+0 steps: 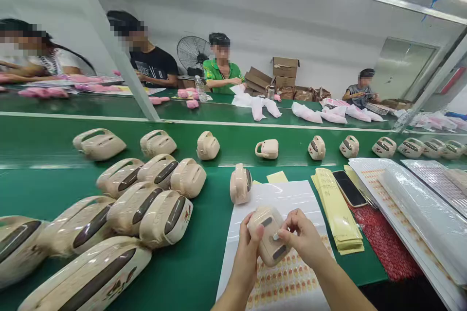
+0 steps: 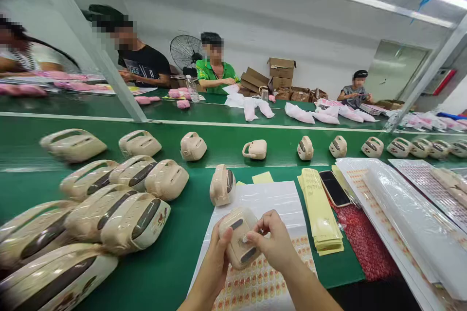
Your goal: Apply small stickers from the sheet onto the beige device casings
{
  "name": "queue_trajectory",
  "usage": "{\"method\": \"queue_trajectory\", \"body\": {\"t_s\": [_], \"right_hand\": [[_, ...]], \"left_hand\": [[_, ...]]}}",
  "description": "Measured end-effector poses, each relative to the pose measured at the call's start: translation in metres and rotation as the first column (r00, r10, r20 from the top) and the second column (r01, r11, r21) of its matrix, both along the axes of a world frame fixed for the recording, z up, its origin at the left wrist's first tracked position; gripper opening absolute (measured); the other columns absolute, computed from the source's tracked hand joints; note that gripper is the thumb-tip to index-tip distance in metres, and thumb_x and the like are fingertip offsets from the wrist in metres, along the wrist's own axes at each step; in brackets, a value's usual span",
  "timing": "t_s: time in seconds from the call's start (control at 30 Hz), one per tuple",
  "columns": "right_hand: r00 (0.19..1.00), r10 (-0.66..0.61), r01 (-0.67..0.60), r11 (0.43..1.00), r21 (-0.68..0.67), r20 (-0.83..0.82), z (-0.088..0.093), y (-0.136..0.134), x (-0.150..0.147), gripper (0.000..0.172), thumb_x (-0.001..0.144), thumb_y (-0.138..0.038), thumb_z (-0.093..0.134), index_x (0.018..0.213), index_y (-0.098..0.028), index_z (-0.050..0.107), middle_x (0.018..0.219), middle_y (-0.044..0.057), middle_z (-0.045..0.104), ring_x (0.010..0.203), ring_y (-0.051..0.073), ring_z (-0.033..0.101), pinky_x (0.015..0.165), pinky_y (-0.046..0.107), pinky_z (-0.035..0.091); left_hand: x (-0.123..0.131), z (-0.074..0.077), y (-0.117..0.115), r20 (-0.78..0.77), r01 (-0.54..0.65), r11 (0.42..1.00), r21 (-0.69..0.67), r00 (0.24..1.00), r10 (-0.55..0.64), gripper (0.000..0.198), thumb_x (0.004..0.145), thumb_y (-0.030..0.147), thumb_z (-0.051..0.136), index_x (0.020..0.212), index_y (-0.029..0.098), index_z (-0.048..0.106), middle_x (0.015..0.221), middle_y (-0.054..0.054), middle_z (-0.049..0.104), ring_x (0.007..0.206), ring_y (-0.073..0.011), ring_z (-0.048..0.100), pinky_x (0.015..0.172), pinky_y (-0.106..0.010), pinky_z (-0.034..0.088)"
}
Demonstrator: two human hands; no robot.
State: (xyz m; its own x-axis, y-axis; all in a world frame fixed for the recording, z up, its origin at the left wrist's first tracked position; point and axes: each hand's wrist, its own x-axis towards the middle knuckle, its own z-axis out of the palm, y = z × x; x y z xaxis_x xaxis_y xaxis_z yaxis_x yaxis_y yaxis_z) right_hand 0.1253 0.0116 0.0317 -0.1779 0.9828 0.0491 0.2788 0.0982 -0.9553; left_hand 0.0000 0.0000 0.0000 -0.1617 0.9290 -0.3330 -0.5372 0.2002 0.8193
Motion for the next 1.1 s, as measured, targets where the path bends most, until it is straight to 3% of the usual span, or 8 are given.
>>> {"method": "queue_trajectory", "body": {"t_s": [0.17,0.33,0.43,0.53,0.77,0.9,1.0,1.1], "right_hand": [[0.989,-0.124,0.106,0.974,0.199,0.082,0.000,-0.009,-0.007,0.011,0.071,-0.022,0.055,0.062,-0.020,0.049,0.078,0.003,0.041,0.076,0.020,0.045,0.072,0.036,0.040],[0.996,-0.011,0.026,0.986,0.165,-0.092,0.000,-0.009,0.001,0.018,0.074,-0.034,0.055,0.064,-0.020,0.051,0.075,0.003,0.046,0.070,0.017,0.048,0.063,0.030,0.043],[0.967,-0.248,0.255,0.950,0.178,-0.062,0.001,0.015,0.037,0.026,0.071,-0.045,0.053,0.065,-0.020,0.051,0.075,0.003,0.053,0.073,0.018,0.053,0.066,0.030,0.044],[0.835,-0.544,0.525,0.833,0.173,0.087,-0.003,0.051,0.088,0.025,0.067,-0.045,0.054,0.062,-0.020,0.052,0.068,0.003,0.055,0.071,0.021,0.055,0.066,0.033,0.043],[0.660,-0.680,0.619,0.733,0.281,0.319,-0.027,0.088,0.131,0.021,0.059,-0.018,0.060,0.047,-0.021,0.044,0.064,0.007,0.049,0.079,0.031,0.052,0.077,0.047,0.038],[0.727,-0.583,0.469,0.807,0.359,0.363,-0.039,0.050,0.090,0.008,0.066,-0.018,0.058,0.073,-0.018,0.056,0.087,0.012,0.054,0.093,0.031,0.050,0.086,0.047,0.036],[0.869,-0.294,0.159,0.928,0.338,0.398,-0.061,-0.007,0.038,0.016,0.069,-0.020,0.059,0.086,-0.021,0.059,0.086,0.007,0.059,0.082,0.022,0.055,0.078,0.036,0.045],[0.871,0.031,-0.267,0.867,0.420,0.491,-0.090,-0.063,-0.009,0.042,0.071,-0.019,0.062,0.112,-0.019,0.052,0.101,0.010,0.058,0.089,0.023,0.053,0.076,0.035,0.046]], "left_hand": [[-0.001,0.000,-0.001,0.000,-0.031,0.999,0.022,1.000,0.031,0.064,0.060,0.055,0.067,0.113,0.026,0.047,0.111,-0.007,0.059,0.100,-0.0286,0.056,0.074,-0.034,0.048],[-0.002,-0.002,0.001,0.019,-0.021,0.999,0.033,1.000,0.021,0.054,0.065,0.049,0.067,0.111,0.025,0.051,0.102,-0.003,0.063,0.093,-0.0230,0.059,0.071,-0.029,0.049],[-0.007,-0.003,0.003,0.155,-0.017,0.998,-0.063,0.987,0.026,0.043,0.073,0.048,0.060,0.107,0.022,0.057,0.098,-0.005,0.067,0.094,-0.0237,0.061,0.073,-0.031,0.051],[-0.017,-0.007,0.001,0.361,0.086,0.992,-0.091,0.931,-0.047,0.038,0.082,0.045,0.049,0.109,0.022,0.060,0.094,-0.006,0.071,0.095,-0.0264,0.063,0.078,-0.037,0.051],[-0.044,-0.028,-0.008,0.640,0.152,0.915,0.373,0.671,-0.373,0.035,0.090,0.034,0.036,0.116,0.027,0.059,0.101,-0.006,0.071,0.101,-0.0272,0.061,0.092,-0.044,0.043],[-0.056,-0.035,-0.012,0.656,0.052,0.827,0.560,0.582,-0.481,0.039,0.091,0.033,0.032,0.128,0.032,0.044,0.116,-0.004,0.064,0.110,-0.0244,0.055,0.095,-0.043,0.040],[-0.064,-0.037,-0.012,0.638,0.032,0.817,0.576,0.607,-0.473,0.056,0.085,0.036,0.047,0.137,0.034,0.025,0.128,-0.006,0.055,0.118,-0.0288,0.047,0.097,-0.049,0.037],[-0.069,-0.035,-0.013,0.624,0.017,0.838,0.546,0.659,-0.420,0.082,0.074,0.035,0.062,0.140,0.030,0.012,0.134,-0.011,0.048,0.122,-0.0351,0.039,0.096,-0.052,0.036]]}}
